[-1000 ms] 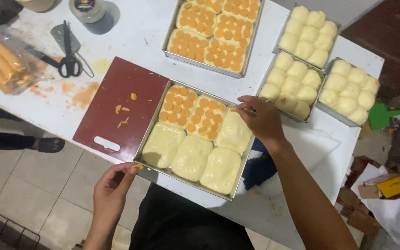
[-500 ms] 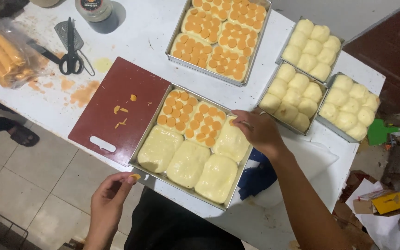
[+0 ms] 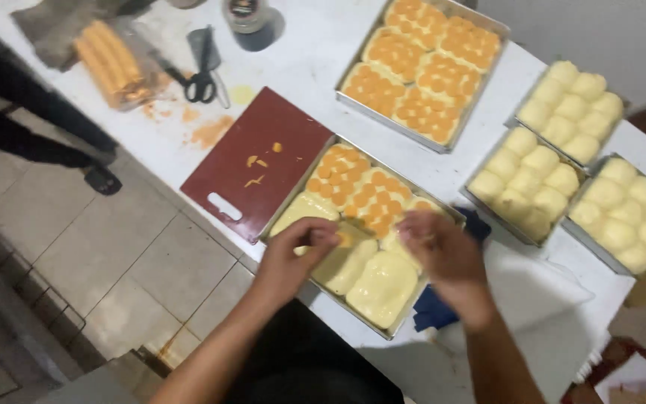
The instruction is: The person places small, round, orange slices onto rows of dough buns arranged in metal baking trays. They pick up the slices from a red cutting board and arrange them on top of the buns in a tray, then move to a second tray to continue the process.
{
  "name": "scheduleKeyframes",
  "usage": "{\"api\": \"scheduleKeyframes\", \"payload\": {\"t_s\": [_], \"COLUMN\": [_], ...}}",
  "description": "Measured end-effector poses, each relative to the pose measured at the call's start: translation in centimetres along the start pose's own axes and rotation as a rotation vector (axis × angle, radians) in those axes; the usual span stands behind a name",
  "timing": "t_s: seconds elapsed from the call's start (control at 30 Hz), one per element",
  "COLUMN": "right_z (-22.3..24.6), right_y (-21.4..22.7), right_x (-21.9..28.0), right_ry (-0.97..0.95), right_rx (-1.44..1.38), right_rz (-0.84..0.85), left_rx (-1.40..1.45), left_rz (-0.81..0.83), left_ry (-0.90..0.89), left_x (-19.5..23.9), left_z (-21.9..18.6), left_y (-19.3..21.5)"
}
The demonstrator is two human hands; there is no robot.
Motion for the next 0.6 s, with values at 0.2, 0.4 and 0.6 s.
{"api": "scheduleKeyframes", "payload": {"t_s": [0.2,0.4,0.6], "right_z": [1.7,-0.8,-3.1], "right_y": [-4.4,-6.1,-7.3], "right_x": [4.0,5.0,4.9], "right_ry": [-0.112,-0.078,-0.146], "right_rx": [-0.399,-0.474,-0.751], "right_rz": [0.150,0.133,0.054], "left_rx": [-0.012,-0.171,-0.498], "left_rz": [0.190,0.428,0.101], "left_ry": [-0.116,-0.029,-0.188], "left_x": [1.1,1.9,-5.8], "left_z": [-2.6,-4.4,2.8], "left_y": [-1.7,0.3,8.7]}}
Point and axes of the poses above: each hand's wrist, its own x-axis away from the middle knuckle, its own y-axis out of the back of the hand, z = x × y, the point moved 3 cm from there along -x, towards the middle knuckle, and after that the axes turned 9 degrees about -y, right-handed, at the moved point
